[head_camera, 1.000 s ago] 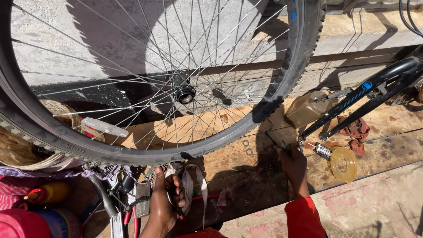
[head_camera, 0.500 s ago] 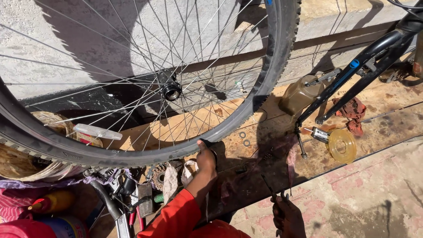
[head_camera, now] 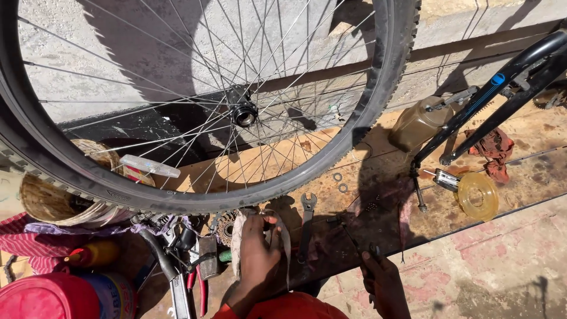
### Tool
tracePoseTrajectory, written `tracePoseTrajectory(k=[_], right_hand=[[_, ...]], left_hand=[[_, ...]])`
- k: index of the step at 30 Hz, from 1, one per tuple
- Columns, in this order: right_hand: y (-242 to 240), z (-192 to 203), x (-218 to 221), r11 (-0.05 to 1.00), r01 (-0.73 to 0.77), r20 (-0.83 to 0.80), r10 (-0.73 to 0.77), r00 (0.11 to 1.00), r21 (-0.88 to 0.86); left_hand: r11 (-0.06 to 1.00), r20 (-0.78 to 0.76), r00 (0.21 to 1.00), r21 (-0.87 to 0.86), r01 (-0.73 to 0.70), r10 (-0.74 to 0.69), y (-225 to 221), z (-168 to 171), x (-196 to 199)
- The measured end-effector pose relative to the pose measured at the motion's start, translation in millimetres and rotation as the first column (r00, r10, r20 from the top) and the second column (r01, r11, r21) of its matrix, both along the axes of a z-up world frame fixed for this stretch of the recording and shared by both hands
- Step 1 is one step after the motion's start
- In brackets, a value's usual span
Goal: Cleaning and inspecting bicycle hub components including bearings and axle parts using a cloth.
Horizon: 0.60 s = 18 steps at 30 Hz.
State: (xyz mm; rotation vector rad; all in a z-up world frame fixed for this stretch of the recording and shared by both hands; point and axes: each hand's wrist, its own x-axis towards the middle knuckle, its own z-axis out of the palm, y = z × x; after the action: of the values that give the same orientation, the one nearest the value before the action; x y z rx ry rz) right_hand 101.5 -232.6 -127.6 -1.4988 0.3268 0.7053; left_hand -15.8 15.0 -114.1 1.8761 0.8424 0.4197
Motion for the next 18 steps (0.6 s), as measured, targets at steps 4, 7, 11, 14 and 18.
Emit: tracePoseTrajectory(k=[4, 7, 11, 14, 18], right_hand=[[15.7, -16.1, 3.2, 0.992, -0.114, 0.08, 0.111, 0.991, 0.044], [28.9, -18.8, 5.1, 0.988, -0.154, 0.108, 0.151, 0.983, 0.022], [34.6, -20.4, 9.5, 0.981, -0.182, 0.143, 0.19, 0.971, -0.066], [31.5, -10.1, 9.1, 0.979, -0.203, 0.161, 0.201, 0.966, -0.005], [19.6, -16.1, 4.2, 0.98, -0.174, 0.246, 0.146, 0.958, 0.098]], left_hand=[[0.957, -0.332, 0.923, 0.271, -0.105, 0.196, 27.9, -18.2, -48.4], [0.942, -0.454, 0.856, 0.32, -0.102, 0.247, 37.9, -39.6, -63.8], [0.906, -0.305, 0.921, 0.41, -0.102, 0.242, 26.6, -8.7, -61.1], [0.913, -0.148, 0.987, 0.392, 0.112, -0.058, 16.1, 11.7, -40.9], [0.801, -0.211, 0.903, 0.418, 0.429, -0.373, -4.8, -10.6, 13.2]])
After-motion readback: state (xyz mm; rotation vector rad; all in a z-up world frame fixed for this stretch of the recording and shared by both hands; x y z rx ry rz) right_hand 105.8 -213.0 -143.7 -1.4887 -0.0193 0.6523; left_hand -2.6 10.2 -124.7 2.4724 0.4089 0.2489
